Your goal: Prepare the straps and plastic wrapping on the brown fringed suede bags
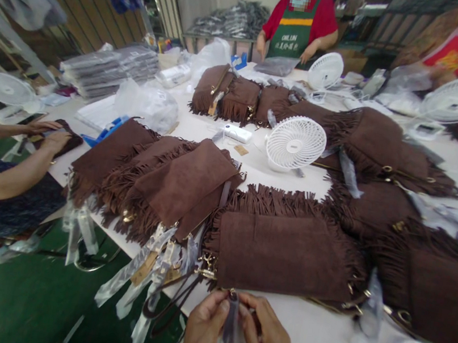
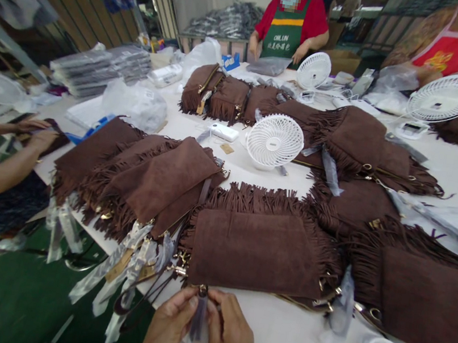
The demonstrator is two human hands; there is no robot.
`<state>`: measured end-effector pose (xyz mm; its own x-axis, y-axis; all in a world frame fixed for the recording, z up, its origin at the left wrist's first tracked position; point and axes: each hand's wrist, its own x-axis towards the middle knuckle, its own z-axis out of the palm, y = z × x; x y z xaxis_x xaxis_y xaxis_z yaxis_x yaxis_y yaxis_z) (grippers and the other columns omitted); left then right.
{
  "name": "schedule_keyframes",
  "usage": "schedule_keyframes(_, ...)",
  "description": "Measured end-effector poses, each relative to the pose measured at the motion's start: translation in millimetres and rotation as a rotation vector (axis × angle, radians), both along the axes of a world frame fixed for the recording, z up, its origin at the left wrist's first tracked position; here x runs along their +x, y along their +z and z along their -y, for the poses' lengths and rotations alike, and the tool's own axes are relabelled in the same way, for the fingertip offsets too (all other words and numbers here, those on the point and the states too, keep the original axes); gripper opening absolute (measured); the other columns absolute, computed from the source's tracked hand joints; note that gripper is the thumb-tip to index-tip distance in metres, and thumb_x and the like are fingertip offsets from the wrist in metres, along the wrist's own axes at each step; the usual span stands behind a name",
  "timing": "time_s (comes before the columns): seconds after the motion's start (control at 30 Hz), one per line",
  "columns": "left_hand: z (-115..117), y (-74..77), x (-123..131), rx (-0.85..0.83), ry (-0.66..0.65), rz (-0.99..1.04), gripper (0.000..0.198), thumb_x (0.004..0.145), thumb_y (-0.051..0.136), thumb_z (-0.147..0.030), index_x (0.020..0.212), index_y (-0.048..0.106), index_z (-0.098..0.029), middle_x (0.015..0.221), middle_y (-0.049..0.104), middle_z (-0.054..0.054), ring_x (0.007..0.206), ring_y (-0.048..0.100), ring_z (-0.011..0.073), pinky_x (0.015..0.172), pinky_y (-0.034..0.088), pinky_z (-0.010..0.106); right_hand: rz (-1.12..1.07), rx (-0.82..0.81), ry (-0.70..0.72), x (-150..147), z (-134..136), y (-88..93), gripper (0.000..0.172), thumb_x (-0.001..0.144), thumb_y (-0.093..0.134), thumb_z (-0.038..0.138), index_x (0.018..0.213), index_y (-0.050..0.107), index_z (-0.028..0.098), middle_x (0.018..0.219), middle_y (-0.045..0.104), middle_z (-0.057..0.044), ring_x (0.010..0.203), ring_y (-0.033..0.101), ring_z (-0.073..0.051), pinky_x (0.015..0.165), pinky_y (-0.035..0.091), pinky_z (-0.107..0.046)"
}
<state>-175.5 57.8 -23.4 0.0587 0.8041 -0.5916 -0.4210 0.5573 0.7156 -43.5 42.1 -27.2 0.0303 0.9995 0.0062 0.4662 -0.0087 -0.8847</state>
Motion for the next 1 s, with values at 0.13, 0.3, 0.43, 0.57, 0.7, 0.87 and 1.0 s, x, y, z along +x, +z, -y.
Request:
schedule_keyframes(0.13,-2.4,8.4,2.8,0.021,0.029,-0.085,0.041,0.072,0.073,-0.043,0.101,0.07,-0.014,0.097,0.073,0.013,0.096,0.065,0.0267,0.09,0.047,0.036,0.018,0.05,0.047,2.8,-1.4,-2.2,0.024,0.095,0.042,0.026,0.112,0.058,0.028,0.103,0.067,-0.003,0.097,0.064,-0.016,0.084,0.052,-0.024)
schedule_keyframes(0.3,-3.0,15.2,9.2,-0.02,0.057,-0.099,0.045,0.07,0.073,-0.047,0.1,0.07,-0.014,0.093,0.073,0.012,0.077,0.066,0.0222,0.072,0.051,0.029,0.126,0.142,0.037,3.1,-7.7,-3.8,0.02,0.095,0.043,0.025,0.106,0.059,0.025,0.097,0.067,-0.004,0.091,0.065,-0.018,0.079,0.053,-0.027)
schedule_keyframes(0.43,-2.5,11.5,12.4,-0.031,0.072,-0.055,0.041,0.072,0.072,-0.046,0.1,0.069,-0.015,0.097,0.072,0.012,0.083,0.067,0.022,0.074,0.051,0.028,0.242,0.204,0.052,0.8,-10.9,-2.9,0.021,0.096,0.039,0.022,0.102,0.059,0.024,0.088,0.066,-0.004,0.081,0.066,-0.017,0.07,0.053,-0.025)
schedule_keyframes(0.57,-3.3,14.5,14.9,-0.067,0.109,-0.035,0.038,0.074,0.071,-0.045,0.098,0.068,-0.016,0.097,0.073,0.011,0.088,0.067,0.0224,0.075,0.052,0.027,0.417,0.265,0.038,-7.0,-9.9,-8.8,0.021,0.096,0.038,0.022,0.097,0.06,0.022,0.08,0.065,-0.004,0.069,0.065,-0.017,0.06,0.048,-0.025)
schedule_keyframes(0.7,-2.9,16.1,12.5,-0.077,0.12,0.007,0.037,0.075,0.069,-0.045,0.099,0.067,-0.016,0.098,0.073,0.011,0.089,0.067,0.022,0.075,0.053,0.028,0.56,0.295,0.029,-13.5,-6.1,-19.5,0.021,0.096,0.041,0.023,0.103,0.061,0.021,0.085,0.068,-0.005,0.069,0.064,-0.017,0.063,0.046,-0.027)
schedule_keyframes(0.87,0.7,10.3,7.1,-0.083,0.12,0.057,0.04,0.072,0.073,-0.045,0.101,0.068,-0.017,0.099,0.073,0.011,0.09,0.068,0.0227,0.084,0.052,0.031,0.682,0.403,-0.007,-15.9,-4.4,-24.6,0.019,0.095,0.045,0.022,0.106,0.061,0.02,0.089,0.071,-0.006,0.07,0.063,-0.018,0.065,0.043,-0.03)
schedule_keyframes(1.0,1.2,7.1,8.0,-0.083,0.108,0.09,0.044,0.066,0.078,-0.043,0.1,0.07,-0.015,0.101,0.073,0.013,0.095,0.067,0.0261,0.091,0.05,0.035,0.716,0.47,-0.043,-20.6,-6.5,-18.9,0.018,0.094,0.048,0.021,0.106,0.06,0.018,0.086,0.072,-0.005,0.067,0.063,-0.017,0.064,0.042,-0.031)
